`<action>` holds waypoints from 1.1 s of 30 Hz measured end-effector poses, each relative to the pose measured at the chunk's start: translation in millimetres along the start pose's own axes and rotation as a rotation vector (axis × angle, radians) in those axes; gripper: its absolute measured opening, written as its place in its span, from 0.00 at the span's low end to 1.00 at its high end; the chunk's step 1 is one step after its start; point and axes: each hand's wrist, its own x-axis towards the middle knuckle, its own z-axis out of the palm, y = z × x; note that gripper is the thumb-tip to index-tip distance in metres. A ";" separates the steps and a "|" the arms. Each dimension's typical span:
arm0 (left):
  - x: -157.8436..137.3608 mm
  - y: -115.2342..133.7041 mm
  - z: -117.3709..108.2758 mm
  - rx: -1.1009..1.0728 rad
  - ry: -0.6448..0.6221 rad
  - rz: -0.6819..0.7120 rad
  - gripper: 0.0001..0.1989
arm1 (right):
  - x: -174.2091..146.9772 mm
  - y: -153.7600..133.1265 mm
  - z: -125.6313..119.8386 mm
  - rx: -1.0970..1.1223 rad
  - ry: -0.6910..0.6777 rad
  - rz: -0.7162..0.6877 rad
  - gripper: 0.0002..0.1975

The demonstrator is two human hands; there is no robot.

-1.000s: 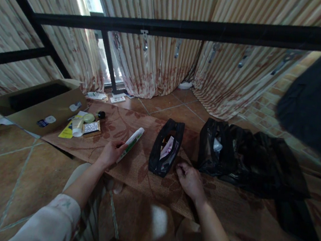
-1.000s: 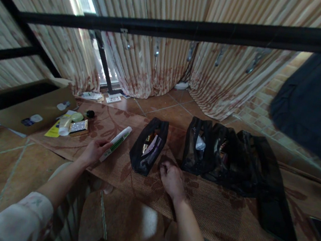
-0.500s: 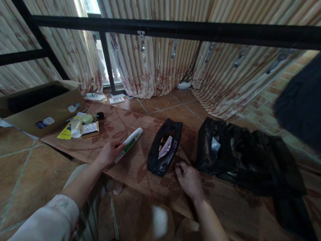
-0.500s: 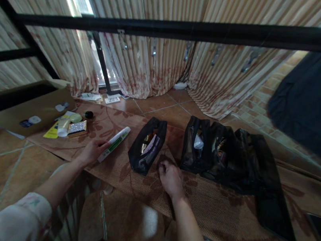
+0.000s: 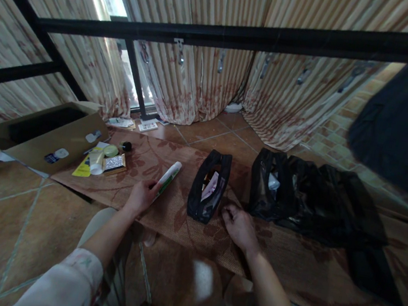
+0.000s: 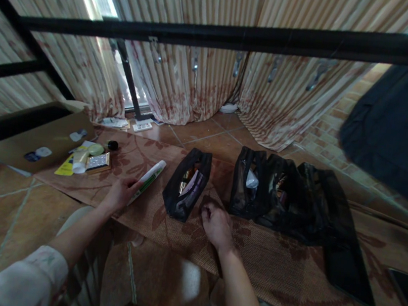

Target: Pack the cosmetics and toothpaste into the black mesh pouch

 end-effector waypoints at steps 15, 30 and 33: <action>5.0 -7.3 2.4 0.029 0.012 0.037 0.20 | -0.9 -0.4 -0.1 -0.012 0.002 0.002 0.12; 4.2 -6.7 2.6 0.009 0.020 0.012 0.20 | -0.2 0.7 2.0 -0.004 0.019 -0.015 0.12; 5.1 -8.8 4.0 0.000 0.025 0.023 0.20 | -0.5 0.3 1.5 -0.006 0.020 -0.011 0.11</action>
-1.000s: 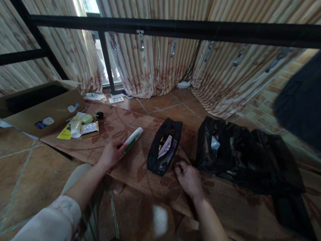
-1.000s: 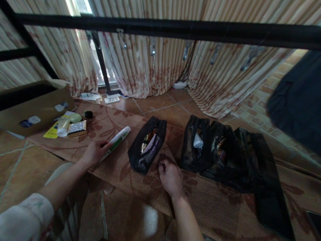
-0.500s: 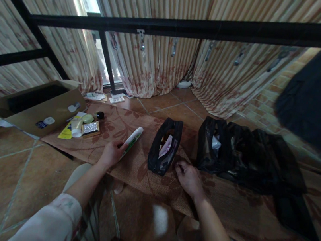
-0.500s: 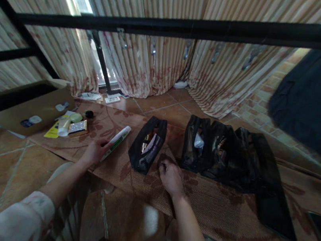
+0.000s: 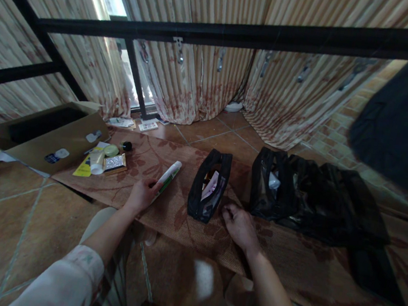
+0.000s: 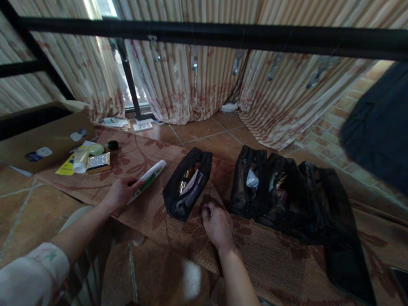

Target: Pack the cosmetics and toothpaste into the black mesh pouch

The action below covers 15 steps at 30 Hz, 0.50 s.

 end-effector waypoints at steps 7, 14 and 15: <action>4.6 -7.1 -1.6 -0.049 -0.049 -0.020 0.21 | -0.5 -1.2 -1.6 0.000 -0.007 0.002 0.12; 7.5 -24.1 -12.4 0.028 -0.073 -0.072 0.21 | 0.5 -0.1 -0.7 0.006 0.001 0.002 0.11; 5.0 -24.5 -10.8 0.061 -0.057 -0.094 0.20 | 0.7 0.2 -0.3 0.011 0.000 -0.001 0.11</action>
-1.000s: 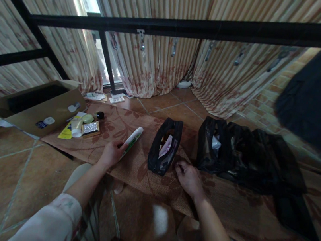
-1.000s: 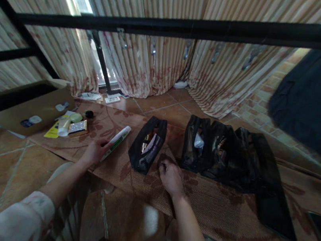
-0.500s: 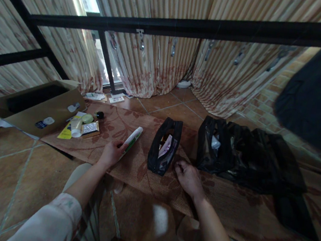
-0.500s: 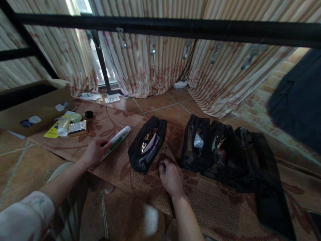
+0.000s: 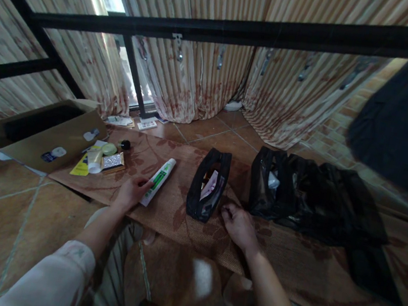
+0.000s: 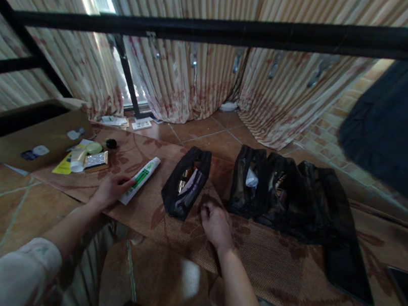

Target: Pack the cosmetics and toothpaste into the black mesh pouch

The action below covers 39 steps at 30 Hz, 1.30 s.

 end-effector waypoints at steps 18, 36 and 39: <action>-22.4 4.0 31.4 0.394 0.340 0.204 0.24 | 1.5 -0.6 -0.9 -0.028 -0.024 0.025 0.12; -22.4 5.9 29.9 0.366 0.328 0.185 0.25 | -0.1 -4.2 -3.7 -0.026 -0.029 0.019 0.12; -22.3 6.1 29.6 0.360 0.325 0.188 0.24 | -0.2 -4.0 -3.8 -0.033 -0.028 0.009 0.12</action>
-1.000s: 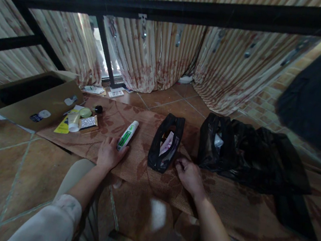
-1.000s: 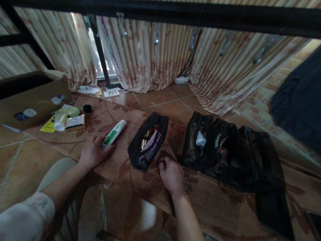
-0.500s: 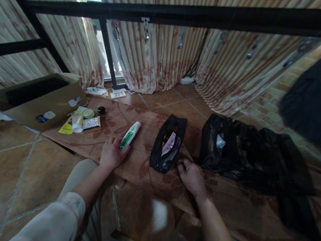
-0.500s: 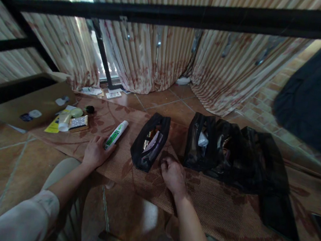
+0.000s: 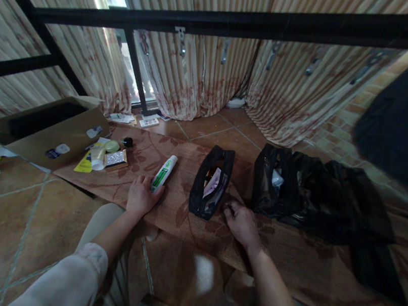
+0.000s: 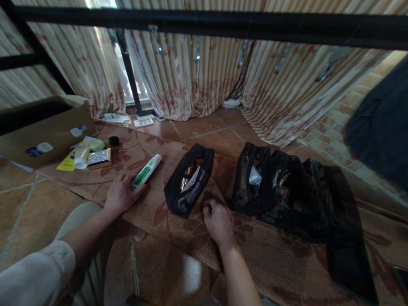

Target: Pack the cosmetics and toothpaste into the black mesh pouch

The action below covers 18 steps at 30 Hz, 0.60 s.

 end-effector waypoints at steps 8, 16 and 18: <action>-0.4 -1.4 1.3 0.009 0.007 0.010 0.24 | -0.1 0.0 0.5 -0.016 0.008 0.005 0.11; -0.4 -2.4 2.6 0.014 -0.001 0.004 0.24 | 0.6 1.3 1.6 0.002 0.003 0.007 0.11; -0.3 -2.6 2.7 0.011 0.002 0.006 0.24 | 0.4 0.7 1.3 -0.006 0.006 0.006 0.11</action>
